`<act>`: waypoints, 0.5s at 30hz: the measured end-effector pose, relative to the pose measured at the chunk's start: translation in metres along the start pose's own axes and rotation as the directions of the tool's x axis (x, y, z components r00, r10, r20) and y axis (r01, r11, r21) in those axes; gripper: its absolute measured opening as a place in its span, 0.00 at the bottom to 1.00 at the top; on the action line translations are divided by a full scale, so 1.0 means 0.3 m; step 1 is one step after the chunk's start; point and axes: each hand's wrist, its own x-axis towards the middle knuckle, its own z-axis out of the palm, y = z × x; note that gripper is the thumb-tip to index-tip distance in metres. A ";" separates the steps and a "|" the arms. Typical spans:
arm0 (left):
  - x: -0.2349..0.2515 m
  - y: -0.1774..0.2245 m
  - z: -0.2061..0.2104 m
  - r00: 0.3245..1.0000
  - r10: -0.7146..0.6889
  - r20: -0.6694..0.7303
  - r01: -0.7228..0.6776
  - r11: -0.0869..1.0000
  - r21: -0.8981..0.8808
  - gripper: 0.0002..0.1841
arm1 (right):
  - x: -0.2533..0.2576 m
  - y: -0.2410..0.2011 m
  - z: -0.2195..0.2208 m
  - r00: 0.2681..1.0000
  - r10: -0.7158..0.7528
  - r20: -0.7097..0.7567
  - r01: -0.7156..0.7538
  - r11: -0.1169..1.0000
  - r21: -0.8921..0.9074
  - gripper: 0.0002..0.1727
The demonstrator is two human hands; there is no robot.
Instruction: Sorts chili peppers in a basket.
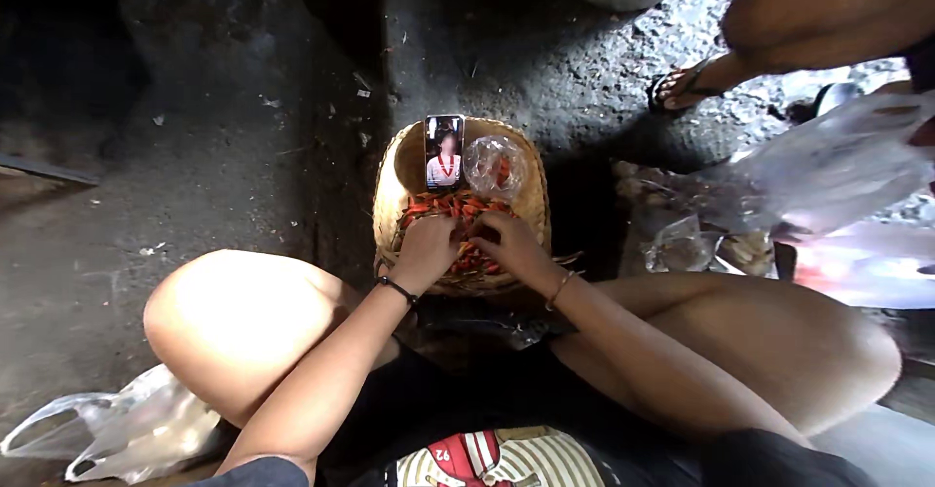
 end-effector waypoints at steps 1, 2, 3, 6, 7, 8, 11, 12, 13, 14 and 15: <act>-0.002 0.002 -0.003 1.000 -0.003 0.009 0.003 1.000 -0.012 0.11 | -0.007 -0.006 -0.009 1.000 0.005 -0.026 -0.004 0.999 0.044 0.09; -0.004 0.005 -0.006 1.000 -0.007 0.018 0.007 0.999 -0.036 0.12 | -0.012 -0.009 -0.018 0.999 0.015 -0.042 -0.011 0.996 0.086 0.09; -0.006 0.008 -0.008 1.000 -0.005 0.025 0.007 0.997 -0.070 0.12 | -0.015 -0.008 -0.025 0.999 0.026 -0.046 -0.020 0.991 0.134 0.09; 0.000 0.004 0.001 0.999 0.031 0.028 -0.024 0.975 -0.219 0.12 | -0.019 0.003 -0.044 0.997 0.067 -0.037 -0.055 0.965 0.257 0.08; 0.002 0.003 0.001 0.999 0.034 0.023 -0.027 0.966 -0.256 0.12 | -0.021 0.006 -0.052 0.997 0.074 -0.032 -0.062 0.958 0.282 0.09; 0.003 0.002 -0.002 0.999 0.031 0.015 -0.025 0.958 -0.285 0.12 | -0.021 0.007 -0.058 0.996 0.083 -0.029 -0.071 0.951 0.302 0.09; -0.011 0.006 -0.014 1.000 0.016 -0.012 -0.019 0.927 -0.374 0.12 | -0.027 0.002 -0.070 0.996 0.077 -0.050 -0.054 0.931 0.361 0.10; -0.017 0.006 -0.017 1.000 0.012 -0.013 -0.016 0.911 -0.413 0.11 | -0.030 0.000 -0.073 0.996 0.073 -0.053 -0.045 0.913 0.405 0.10; -0.021 0.006 -0.021 1.000 0.014 -0.015 -0.019 0.891 -0.454 0.11 | -0.032 0.001 -0.076 0.996 0.076 -0.051 -0.044 0.883 0.467 0.10; -0.027 0.008 -0.027 1.000 0.017 -0.016 -0.022 0.868 -0.496 0.10 | -0.035 0.004 -0.075 0.995 0.089 -0.042 -0.052 0.839 0.541 0.10; -0.034 0.012 -0.035 1.000 0.019 -0.014 -0.024 0.846 -0.533 0.10 | -0.035 0.008 -0.072 0.994 0.108 -0.031 -0.066 0.783 0.618 0.10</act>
